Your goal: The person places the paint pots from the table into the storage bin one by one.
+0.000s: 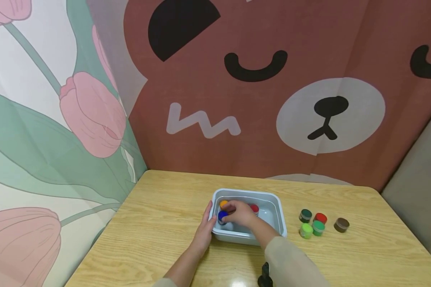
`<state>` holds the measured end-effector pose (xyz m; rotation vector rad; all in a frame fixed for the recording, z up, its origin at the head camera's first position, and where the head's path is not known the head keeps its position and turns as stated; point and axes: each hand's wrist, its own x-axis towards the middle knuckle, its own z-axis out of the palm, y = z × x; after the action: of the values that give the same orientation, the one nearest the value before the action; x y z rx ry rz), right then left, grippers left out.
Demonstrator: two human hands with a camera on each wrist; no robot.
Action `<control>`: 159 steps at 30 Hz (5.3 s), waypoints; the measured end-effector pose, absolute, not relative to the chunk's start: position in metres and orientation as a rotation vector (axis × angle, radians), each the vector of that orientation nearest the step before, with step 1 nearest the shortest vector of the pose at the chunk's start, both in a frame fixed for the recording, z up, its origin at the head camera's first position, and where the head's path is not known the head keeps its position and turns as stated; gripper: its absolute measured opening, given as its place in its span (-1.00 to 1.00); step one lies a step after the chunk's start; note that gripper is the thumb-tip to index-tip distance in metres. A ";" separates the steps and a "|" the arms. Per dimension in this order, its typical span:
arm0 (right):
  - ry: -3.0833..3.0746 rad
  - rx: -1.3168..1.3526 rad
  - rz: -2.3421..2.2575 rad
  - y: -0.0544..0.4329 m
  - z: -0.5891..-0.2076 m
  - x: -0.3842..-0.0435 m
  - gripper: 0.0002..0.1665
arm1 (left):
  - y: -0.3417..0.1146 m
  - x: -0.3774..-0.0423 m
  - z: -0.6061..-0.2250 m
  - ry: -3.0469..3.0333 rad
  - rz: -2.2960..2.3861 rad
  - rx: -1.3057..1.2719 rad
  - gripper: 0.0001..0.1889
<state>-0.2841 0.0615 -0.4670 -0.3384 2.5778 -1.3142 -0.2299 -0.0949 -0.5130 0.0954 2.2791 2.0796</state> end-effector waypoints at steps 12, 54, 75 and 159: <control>2.500 -0.458 -1.489 0.081 -0.454 -0.275 -0.48 | -0.096 -0.230 -0.516 2.267 2.078 0.086 -0.40; 2.663 -0.150 -1.520 0.238 -0.427 -0.242 -0.24 | -0.093 -0.231 -0.517 2.280 2.093 0.087 -0.40; 2.798 0.097 -1.349 0.330 -0.444 -0.230 -0.04 | -0.094 -0.230 -0.515 2.268 2.093 0.092 -0.40; 2.761 0.302 -1.462 0.332 -0.457 -0.242 0.03 | -0.093 -0.231 -0.514 2.272 2.071 0.064 -0.40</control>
<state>-0.2416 0.3324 -0.4567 0.3021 2.7613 -1.4623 -0.2311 -0.0933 -0.5141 0.0640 2.2723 2.0711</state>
